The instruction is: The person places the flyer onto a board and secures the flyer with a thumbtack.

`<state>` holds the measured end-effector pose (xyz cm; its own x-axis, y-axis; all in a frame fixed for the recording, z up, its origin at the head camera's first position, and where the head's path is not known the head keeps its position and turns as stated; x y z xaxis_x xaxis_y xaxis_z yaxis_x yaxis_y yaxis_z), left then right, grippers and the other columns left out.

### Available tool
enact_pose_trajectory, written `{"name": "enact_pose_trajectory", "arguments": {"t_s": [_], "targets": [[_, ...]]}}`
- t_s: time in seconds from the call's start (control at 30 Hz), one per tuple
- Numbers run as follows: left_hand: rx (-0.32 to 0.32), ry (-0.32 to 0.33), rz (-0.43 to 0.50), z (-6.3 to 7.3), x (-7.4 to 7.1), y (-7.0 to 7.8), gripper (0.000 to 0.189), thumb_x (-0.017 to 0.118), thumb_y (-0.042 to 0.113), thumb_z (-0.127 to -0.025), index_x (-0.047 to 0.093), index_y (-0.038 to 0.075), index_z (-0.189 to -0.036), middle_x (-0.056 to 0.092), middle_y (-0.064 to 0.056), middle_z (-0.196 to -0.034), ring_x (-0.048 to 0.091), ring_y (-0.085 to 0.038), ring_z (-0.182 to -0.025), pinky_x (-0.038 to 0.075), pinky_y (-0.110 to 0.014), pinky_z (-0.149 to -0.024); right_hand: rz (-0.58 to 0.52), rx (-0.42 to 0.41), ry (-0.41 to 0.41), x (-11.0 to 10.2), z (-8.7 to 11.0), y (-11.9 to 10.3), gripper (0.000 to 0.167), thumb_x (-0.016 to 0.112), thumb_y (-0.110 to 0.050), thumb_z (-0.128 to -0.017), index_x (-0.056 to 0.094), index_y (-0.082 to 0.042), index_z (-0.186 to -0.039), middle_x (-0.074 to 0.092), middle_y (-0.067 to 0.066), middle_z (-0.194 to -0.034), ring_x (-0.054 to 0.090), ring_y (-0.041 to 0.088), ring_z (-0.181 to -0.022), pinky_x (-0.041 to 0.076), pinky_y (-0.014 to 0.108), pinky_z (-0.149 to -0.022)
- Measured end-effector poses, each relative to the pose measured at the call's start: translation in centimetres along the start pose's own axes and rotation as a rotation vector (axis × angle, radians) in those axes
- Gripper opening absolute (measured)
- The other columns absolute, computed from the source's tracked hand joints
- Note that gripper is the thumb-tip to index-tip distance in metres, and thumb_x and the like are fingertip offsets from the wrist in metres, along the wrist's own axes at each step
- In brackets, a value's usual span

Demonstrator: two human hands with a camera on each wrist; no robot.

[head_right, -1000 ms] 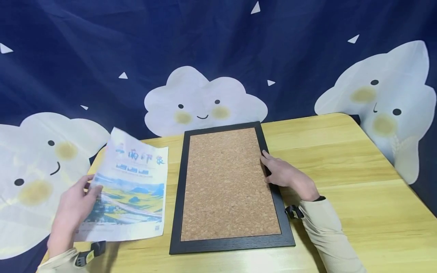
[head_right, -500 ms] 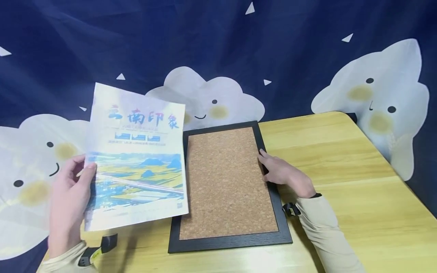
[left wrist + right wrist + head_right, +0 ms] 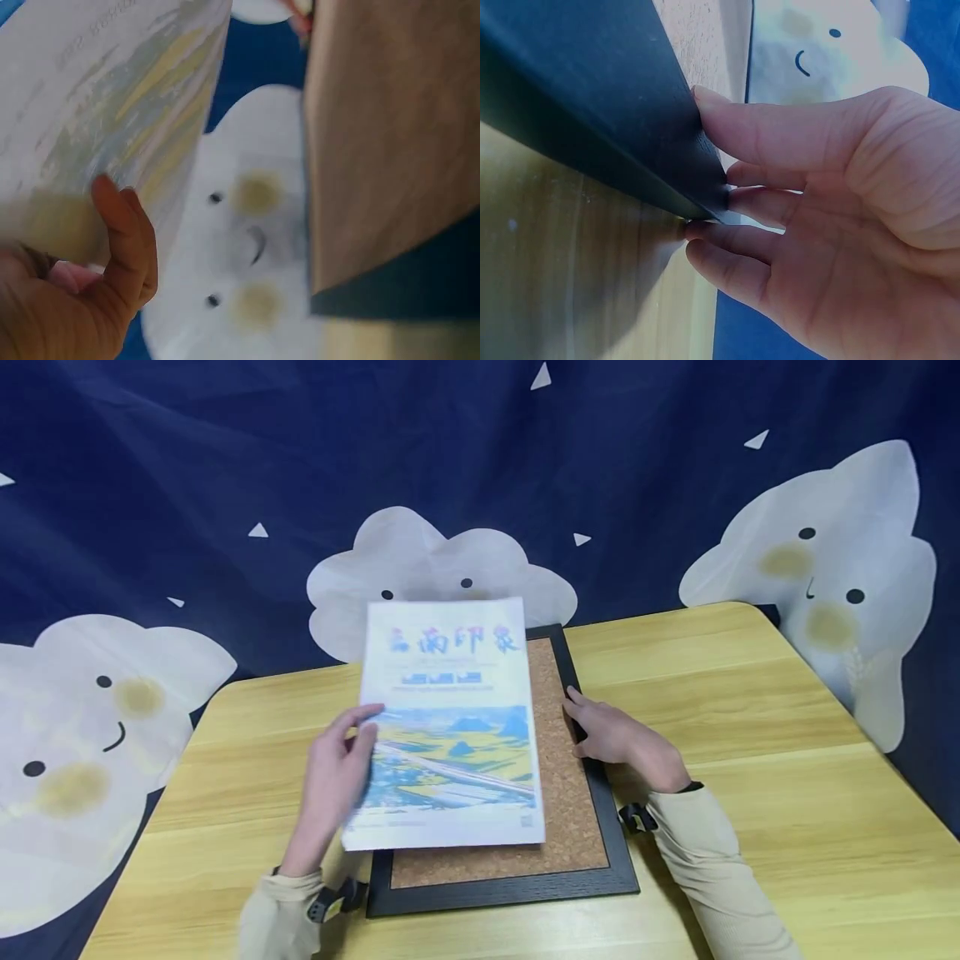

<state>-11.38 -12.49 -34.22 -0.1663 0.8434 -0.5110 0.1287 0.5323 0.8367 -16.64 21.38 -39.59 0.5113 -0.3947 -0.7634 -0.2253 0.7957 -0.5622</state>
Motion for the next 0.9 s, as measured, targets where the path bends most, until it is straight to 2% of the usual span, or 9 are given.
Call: {"name": "enact_pose_trajectory", "arguments": {"t_s": [0.13, 0.27, 0.37, 0.47, 0.57, 0.67, 0.77, 0.83, 0.9], "targets": [[-0.023, -0.098, -0.086, 0.0, 3.0, -0.8, 0.031, 0.057, 0.007, -0.105, 0.067, 0.002, -0.134, 0.064, -0.014, -0.100, 0.042, -0.015, -0.054, 0.036, -0.027, -0.050, -0.010, 0.002, 0.001, 0.1, -0.1, -0.1, 0.079, 0.070, -0.001, -0.095, 0.023, 0.015, -0.156, 0.005, 0.033, -0.167, 0.019, 0.055, -0.148, 0.037, 0.063, -0.111], [-0.002, -0.209, -0.150, -0.1, 4.7, -1.7, 0.033, 0.059, 0.005, -0.104, 0.065, -0.004, -0.135, 0.062, -0.011, -0.095, 0.047, -0.015, -0.060, 0.037, -0.027, -0.053, -0.024, -0.006, 0.002, 0.0, 0.0, -0.2, 0.080, 0.070, -0.001, -0.095, 0.022, 0.017, -0.156, 0.005, 0.034, -0.166, 0.018, 0.056, -0.148, 0.035, 0.064, -0.112], [0.011, -0.295, -0.193, -0.1, 5.3, -2.3, 0.035, 0.060, 0.004, -0.103, 0.063, -0.006, -0.136, 0.061, -0.010, -0.093, 0.050, -0.016, -0.065, 0.039, -0.028, -0.056, -0.028, -0.006, 0.001, -0.1, 0.0, -0.4, 0.080, 0.071, -0.003, -0.095, 0.022, 0.017, -0.156, 0.005, 0.034, -0.166, 0.018, 0.056, -0.148, 0.035, 0.064, -0.111], [0.008, -0.347, -0.226, -0.2, 5.5, -2.8, 0.035, 0.060, 0.004, -0.103, 0.063, -0.006, -0.137, 0.062, -0.011, -0.092, 0.052, -0.019, -0.072, 0.043, -0.032, -0.063, -0.013, -0.006, 0.012, -0.3, 0.1, -0.3, 0.079, 0.070, -0.006, -0.097, 0.024, 0.016, -0.156, 0.008, 0.035, -0.166, 0.019, 0.056, -0.148, 0.034, 0.064, -0.112], [0.004, -0.372, -0.239, -0.2, 5.5, -3.0, 0.035, 0.060, 0.004, -0.103, 0.063, -0.004, -0.137, 0.066, -0.014, -0.103, 0.058, -0.020, -0.077, 0.048, -0.036, -0.070, 0.004, -0.019, 0.091, -1.0, 0.4, 0.0, 0.072, 0.067, -0.007, -0.099, 0.027, 0.018, -0.154, 0.019, 0.039, -0.162, 0.024, 0.057, -0.146, 0.031, 0.066, -0.113], [-0.021, -0.409, -0.222, -0.1, 5.5, -3.1, 0.037, 0.059, 0.003, -0.104, 0.060, -0.003, -0.140, 0.066, -0.015, -0.101, 0.063, -0.017, -0.068, 0.055, -0.036, -0.064, 0.032, -0.019, 0.217, -2.3, 1.0, 0.6, 0.062, 0.064, -0.006, -0.101, 0.034, 0.021, -0.149, 0.036, 0.042, -0.151, 0.041, 0.057, -0.137, 0.036, 0.066, -0.110], [-0.055, -0.455, -0.196, -0.1, 5.5, -3.3, 0.039, 0.058, 0.002, -0.104, 0.057, -0.003, -0.143, 0.060, -0.010, -0.085, 0.058, -0.015, -0.048, 0.052, -0.032, -0.047, 0.066, 0.010, 0.315, -3.5, 1.7, 1.5, 0.051, 0.063, -0.005, -0.101, 0.046, 0.021, -0.141, 0.054, 0.041, -0.136, 0.060, 0.054, -0.118, 0.048, 0.063, -0.098], [-0.069, -0.478, -0.198, -0.1, 5.5, -3.4, 0.040, 0.058, 0.001, -0.104, 0.056, -0.003, -0.144, 0.059, -0.009, -0.081, 0.056, -0.014, -0.045, 0.050, -0.031, -0.044, 0.092, 0.042, 0.330, -4.2, 2.2, 2.2, 0.043, 0.063, -0.006, -0.101, 0.055, 0.021, -0.133, 0.064, 0.038, -0.122, 0.066, 0.051, -0.106, 0.053, 0.061, -0.091], [-0.074, -0.495, -0.209, -0.1, 5.5, -3.5, 0.041, 0.058, 0.001, -0.104, 0.056, -0.002, -0.145, 0.064, -0.013, -0.090, 0.055, -0.014, -0.044, 0.049, -0.030, -0.043, 0.110, 0.077, 0.304, -4.6, 2.6, 3.1, 0.033, 0.064, -0.006, -0.099, 0.062, 0.020, -0.120, 0.070, 0.033, -0.106, 0.069, 0.047, -0.094, 0.055, 0.058, -0.083]]}}
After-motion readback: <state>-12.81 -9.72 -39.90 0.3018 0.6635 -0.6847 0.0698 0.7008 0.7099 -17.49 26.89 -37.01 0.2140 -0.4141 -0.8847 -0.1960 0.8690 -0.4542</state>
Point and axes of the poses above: each hand's wrist, its own z-axis away from the middle knuckle, its own x-axis out of the palm, y = z × x, the point moved 3 cm from there along -z, towards the middle knuckle
